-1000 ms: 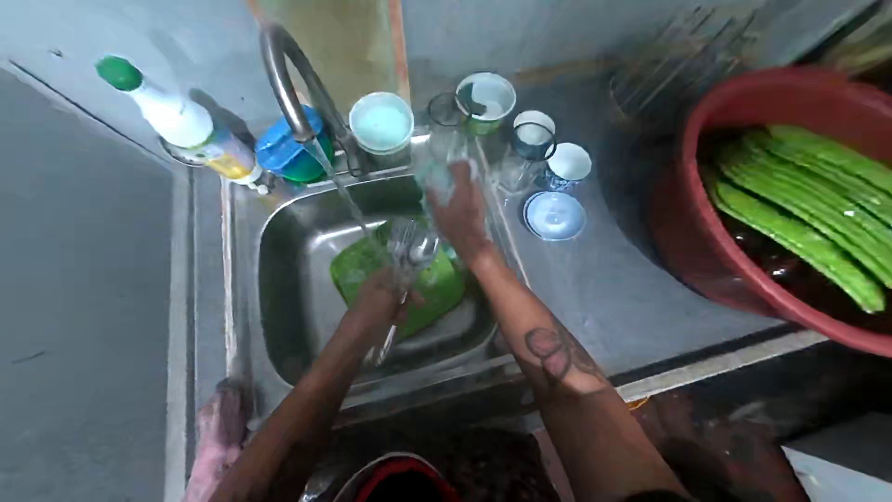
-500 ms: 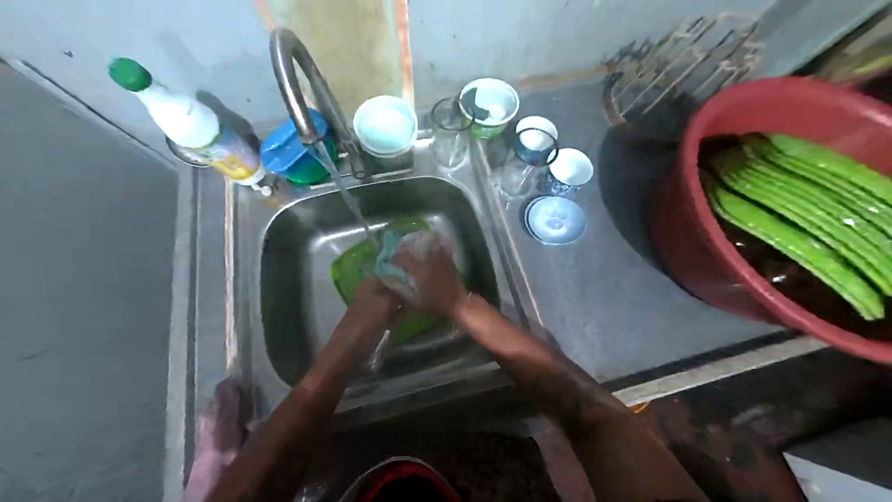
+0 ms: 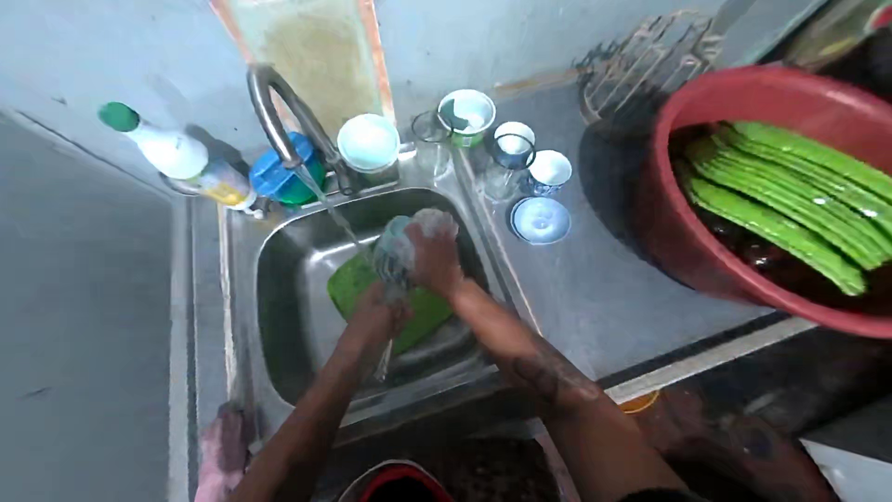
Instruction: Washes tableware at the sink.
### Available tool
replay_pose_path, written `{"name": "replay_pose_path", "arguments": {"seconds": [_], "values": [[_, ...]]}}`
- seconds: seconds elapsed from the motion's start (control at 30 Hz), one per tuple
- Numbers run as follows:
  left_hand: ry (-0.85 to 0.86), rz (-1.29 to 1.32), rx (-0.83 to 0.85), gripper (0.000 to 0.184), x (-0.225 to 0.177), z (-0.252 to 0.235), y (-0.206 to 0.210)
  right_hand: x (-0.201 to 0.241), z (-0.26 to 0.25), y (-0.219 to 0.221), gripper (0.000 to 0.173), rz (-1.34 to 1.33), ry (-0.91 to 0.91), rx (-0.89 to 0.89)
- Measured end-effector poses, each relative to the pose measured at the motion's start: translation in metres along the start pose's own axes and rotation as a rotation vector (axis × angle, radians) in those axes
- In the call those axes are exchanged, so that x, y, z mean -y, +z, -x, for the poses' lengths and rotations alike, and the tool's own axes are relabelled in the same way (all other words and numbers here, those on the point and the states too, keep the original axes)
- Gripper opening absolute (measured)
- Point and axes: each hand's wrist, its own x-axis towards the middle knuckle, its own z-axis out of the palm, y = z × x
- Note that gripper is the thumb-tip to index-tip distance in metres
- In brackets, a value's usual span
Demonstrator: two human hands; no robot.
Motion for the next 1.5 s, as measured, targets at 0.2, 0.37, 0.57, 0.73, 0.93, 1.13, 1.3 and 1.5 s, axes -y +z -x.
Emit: {"name": "replay_pose_path", "arguments": {"seconds": [0.2, 0.37, 0.57, 0.73, 0.93, 1.13, 1.3, 1.5], "values": [[0.069, -0.015, 0.018, 0.015, 0.006, -0.005, -0.006, -0.003, 0.013, 0.01, 0.036, -0.044, -0.203, 0.033], [0.041, 0.035, 0.045, 0.024, 0.004, 0.001, -0.002, -0.029, -0.021, 0.004, 0.036, -0.819, 0.437, -0.212], [-0.036, 0.201, 0.126, 0.022, -0.001, -0.012, 0.0, 0.01, 0.019, 0.021, 0.051, -2.021, 0.894, 0.061], [-0.099, 0.102, 0.181, 0.028, 0.014, 0.003, -0.007, 0.001, 0.018, -0.018, 0.032, -1.585, 0.628, 0.099], [0.133, 0.111, -0.229, 0.028, 0.025, 0.0, -0.01, 0.004, 0.004, -0.026, 0.035, -1.654, 0.574, 0.008], [0.284, 0.456, -0.38, 0.045, 0.027, -0.011, -0.013, 0.076, 0.028, 0.038, 0.056, -1.008, 0.504, 0.33], [0.352, 0.424, -0.46, 0.031, 0.037, -0.029, -0.048, 0.086, 0.047, 0.048, 0.052, -1.221, 0.577, 0.392], [0.273, 0.451, -0.478, 0.024, 0.021, -0.049, -0.042, 0.059, 0.074, 0.019, 0.055, -0.959, 0.483, 0.543]]}}
